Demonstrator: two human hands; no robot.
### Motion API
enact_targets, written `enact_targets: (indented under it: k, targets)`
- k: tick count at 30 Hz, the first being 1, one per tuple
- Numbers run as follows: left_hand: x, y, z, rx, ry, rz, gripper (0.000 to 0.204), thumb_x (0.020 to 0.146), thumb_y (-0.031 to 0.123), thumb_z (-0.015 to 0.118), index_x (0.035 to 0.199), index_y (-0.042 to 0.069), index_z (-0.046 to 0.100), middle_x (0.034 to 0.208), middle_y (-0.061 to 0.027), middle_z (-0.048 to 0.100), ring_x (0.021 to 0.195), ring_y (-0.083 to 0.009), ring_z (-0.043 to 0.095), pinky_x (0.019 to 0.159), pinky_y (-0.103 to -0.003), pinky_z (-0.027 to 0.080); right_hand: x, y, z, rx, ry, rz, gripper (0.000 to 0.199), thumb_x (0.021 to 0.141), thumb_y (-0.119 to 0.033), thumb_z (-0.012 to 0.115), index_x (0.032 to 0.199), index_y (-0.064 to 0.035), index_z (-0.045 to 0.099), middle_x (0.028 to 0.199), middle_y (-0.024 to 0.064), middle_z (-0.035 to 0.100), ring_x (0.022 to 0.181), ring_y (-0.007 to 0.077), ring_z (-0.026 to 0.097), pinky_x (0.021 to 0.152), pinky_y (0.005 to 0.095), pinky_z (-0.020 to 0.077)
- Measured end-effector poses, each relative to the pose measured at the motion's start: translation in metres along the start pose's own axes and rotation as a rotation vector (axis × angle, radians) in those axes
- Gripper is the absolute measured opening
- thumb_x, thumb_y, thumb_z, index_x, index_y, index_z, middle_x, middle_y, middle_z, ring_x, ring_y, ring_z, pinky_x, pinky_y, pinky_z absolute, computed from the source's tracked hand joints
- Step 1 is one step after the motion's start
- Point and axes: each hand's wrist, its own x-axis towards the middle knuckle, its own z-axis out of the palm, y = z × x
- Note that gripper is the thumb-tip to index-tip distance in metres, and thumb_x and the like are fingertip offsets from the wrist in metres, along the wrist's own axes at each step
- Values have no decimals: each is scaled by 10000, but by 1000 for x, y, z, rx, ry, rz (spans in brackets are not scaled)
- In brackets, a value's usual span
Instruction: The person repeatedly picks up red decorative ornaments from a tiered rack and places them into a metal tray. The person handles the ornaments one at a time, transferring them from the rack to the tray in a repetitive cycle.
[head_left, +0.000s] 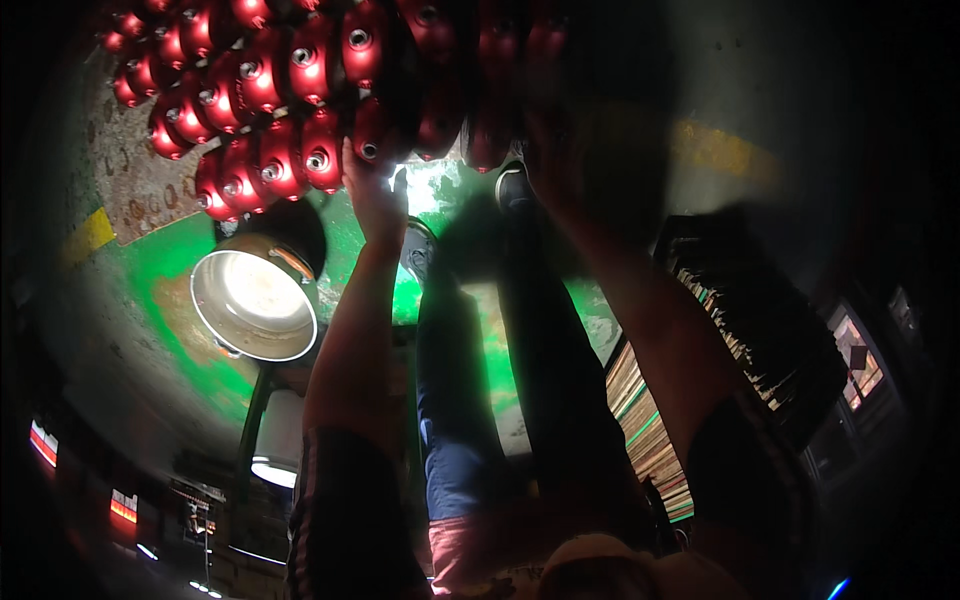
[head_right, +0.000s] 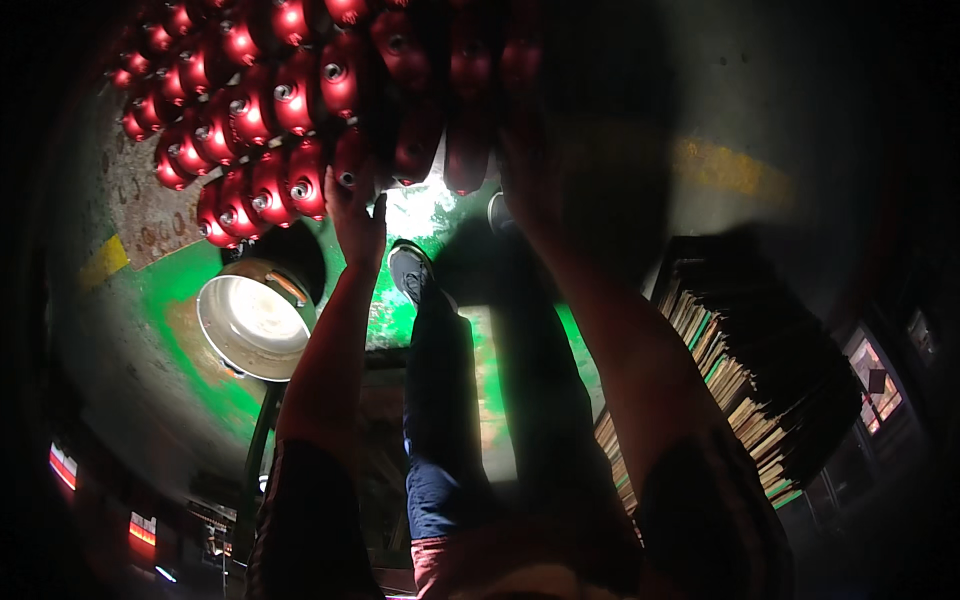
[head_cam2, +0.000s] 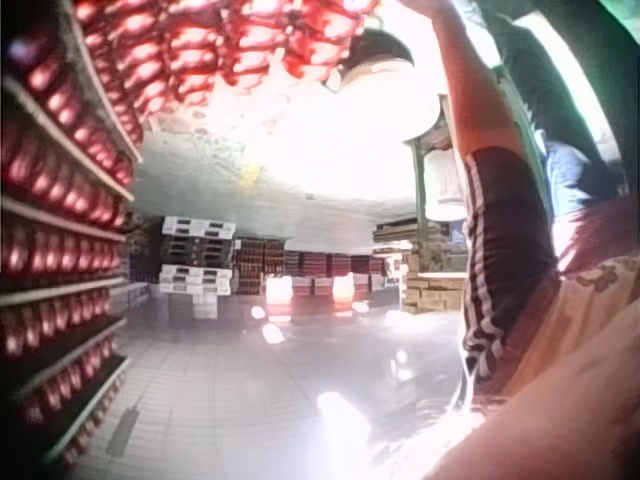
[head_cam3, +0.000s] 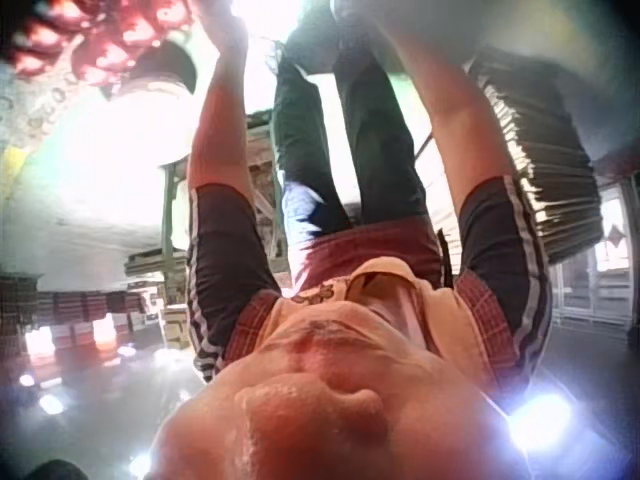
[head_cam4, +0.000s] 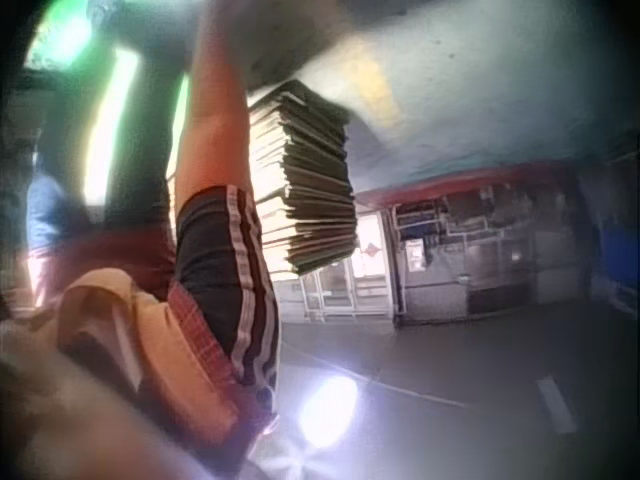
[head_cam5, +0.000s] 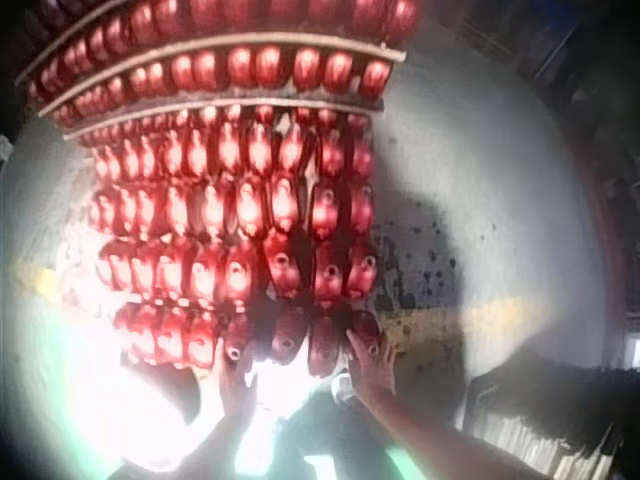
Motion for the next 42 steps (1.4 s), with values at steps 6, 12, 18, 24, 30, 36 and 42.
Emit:
enact_targets:
  k: [6, 12, 18, 24, 30, 36, 42]
  targets:
    - [4, -2, 13, -88, 107, 17, 531, 784, 79, 779, 1276, 232, 652, 1433, -171, 405, 1290, -359, 436, 1069, -418, 387, 16, 11, -6, -81, 66, 57, 453, 882, -243, 689, 1304, -112, 588, 1271, 142, 607, 1135, 334, 573, 970, 448, 447]
    - [0, 20, -24, 59, 62, -72, 419, 845, 163, 664, 1248, 276, 650, 1200, -148, 548, 1063, -359, 555, 851, -451, 486, -1, 6, -76, 466, 116, 292, 588, 831, -157, 752, 1381, -131, 545, 1354, 125, 563, 1282, 267, 507, 1111, 397, 378]
    - [-86, 46, -168, -468, 37, -274, 629, 820, 29, 685, 1418, 159, 539, 1353, -153, 479, 1254, -325, 481, 1051, -413, 404, -64, -52, -212, 757, 31, 462, 701, 801, -118, 747, 1442, -94, 464, 1436, 102, 487, 1356, 277, 418, 1140, 418, 339]
    - [-180, 109, -365, -1010, 271, -485, 594, 908, 32, 615, 1473, 35, 432, 1488, -125, 444, 1355, -247, 423, 1155, -410, 312, -65, -164, -278, 1214, -370, 397, 626, 859, -140, 677, 1439, -78, 449, 1397, 88, 498, 1332, 253, 437, 1134, 410, 334]
    - [-283, 176, -495, -1468, 696, -485, 794, 888, 230, 608, 1568, 68, 229, 1546, -163, 348, 1355, -259, 418, 1138, -436, 342, -68, -333, -298, 1608, -977, 457, 588, 936, -221, 593, 1464, -45, 405, 1432, 123, 482, 1349, 251, 442, 1144, 421, 344]
    - [-307, 125, -509, -2379, 743, -293, 684, 908, 454, 573, 1438, 52, 411, 1358, -206, 479, 1168, -377, 511, 857, -516, 501, -117, -501, -274, 1391, -1129, -535, 560, 985, -319, 494, 1436, 7, 427, 1392, 143, 543, 1278, 272, 539, 1082, 372, 442]
    - [-278, 48, -527, -2891, 615, 32, 793, 775, 540, 676, 1413, 127, 448, 1295, -161, 469, 1040, -324, 556, 739, -413, 512, -180, -617, -223, 2016, -1443, 17, 573, 968, -442, 544, 1317, 11, 530, 1167, 205, 646, 994, 287, 672, 721, 340, 619]
